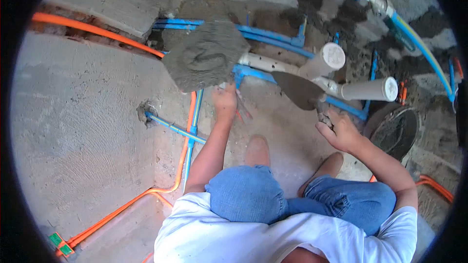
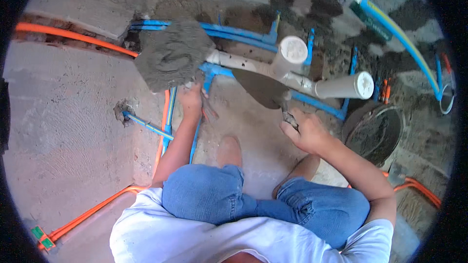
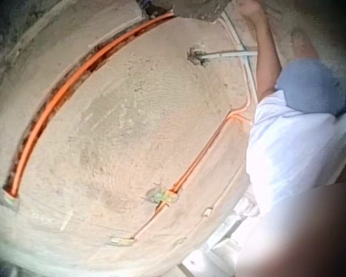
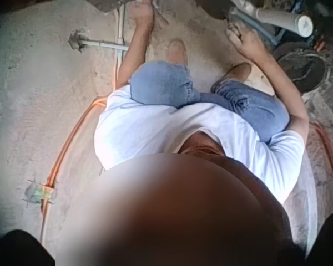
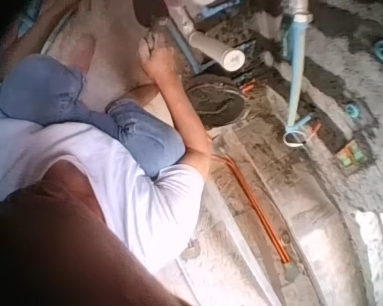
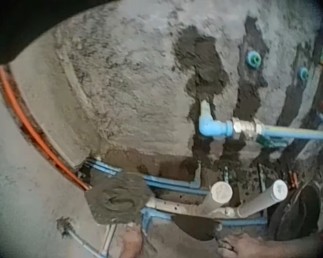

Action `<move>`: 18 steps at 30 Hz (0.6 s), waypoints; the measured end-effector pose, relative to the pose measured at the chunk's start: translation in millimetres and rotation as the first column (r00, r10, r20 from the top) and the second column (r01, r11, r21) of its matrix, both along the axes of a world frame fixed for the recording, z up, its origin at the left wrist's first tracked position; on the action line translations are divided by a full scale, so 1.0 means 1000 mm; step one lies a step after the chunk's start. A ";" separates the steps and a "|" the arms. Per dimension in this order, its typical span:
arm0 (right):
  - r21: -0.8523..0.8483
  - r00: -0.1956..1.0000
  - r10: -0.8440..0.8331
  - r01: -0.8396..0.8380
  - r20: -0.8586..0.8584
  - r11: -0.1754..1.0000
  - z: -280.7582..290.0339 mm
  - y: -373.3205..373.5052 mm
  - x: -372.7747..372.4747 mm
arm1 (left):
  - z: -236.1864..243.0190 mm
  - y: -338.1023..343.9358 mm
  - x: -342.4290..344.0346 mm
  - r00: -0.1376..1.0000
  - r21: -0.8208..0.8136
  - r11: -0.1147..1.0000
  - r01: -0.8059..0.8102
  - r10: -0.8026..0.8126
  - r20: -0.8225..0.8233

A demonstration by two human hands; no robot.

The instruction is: Applying mortar around plumbing pipes in a renovation area using a trowel.

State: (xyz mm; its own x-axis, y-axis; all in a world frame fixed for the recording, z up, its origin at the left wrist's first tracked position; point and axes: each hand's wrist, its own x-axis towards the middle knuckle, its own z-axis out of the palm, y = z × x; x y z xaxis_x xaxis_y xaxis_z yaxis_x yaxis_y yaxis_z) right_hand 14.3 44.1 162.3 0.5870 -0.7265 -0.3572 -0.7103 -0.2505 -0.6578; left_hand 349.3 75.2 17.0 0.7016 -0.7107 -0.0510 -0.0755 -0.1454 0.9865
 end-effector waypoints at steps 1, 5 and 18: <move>-0.199 0.999 0.026 -0.021 0.024 0.980 0.010 -0.008 0.001 | 0.015 -0.006 -0.016 0.987 0.110 0.993 0.037 -0.019 -0.160; -0.423 0.971 0.225 -0.173 0.077 0.889 0.064 -0.031 0.059 | 0.042 -0.007 -0.009 0.971 0.177 0.961 0.212 -0.185 -0.153; -0.571 0.981 0.188 -0.177 -0.040 0.802 0.093 -0.065 0.121 | 0.092 0.011 -0.039 0.599 0.292 0.884 0.364 -0.462 0.653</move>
State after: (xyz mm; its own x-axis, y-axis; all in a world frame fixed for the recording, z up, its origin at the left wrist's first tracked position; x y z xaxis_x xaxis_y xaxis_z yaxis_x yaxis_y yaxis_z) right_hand 135.7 -20.8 254.8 0.7316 -0.6745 0.0986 -0.6030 -0.7079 -0.3678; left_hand 310.0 86.2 108.9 0.1981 -0.9562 0.2155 -0.8013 -0.0313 0.5975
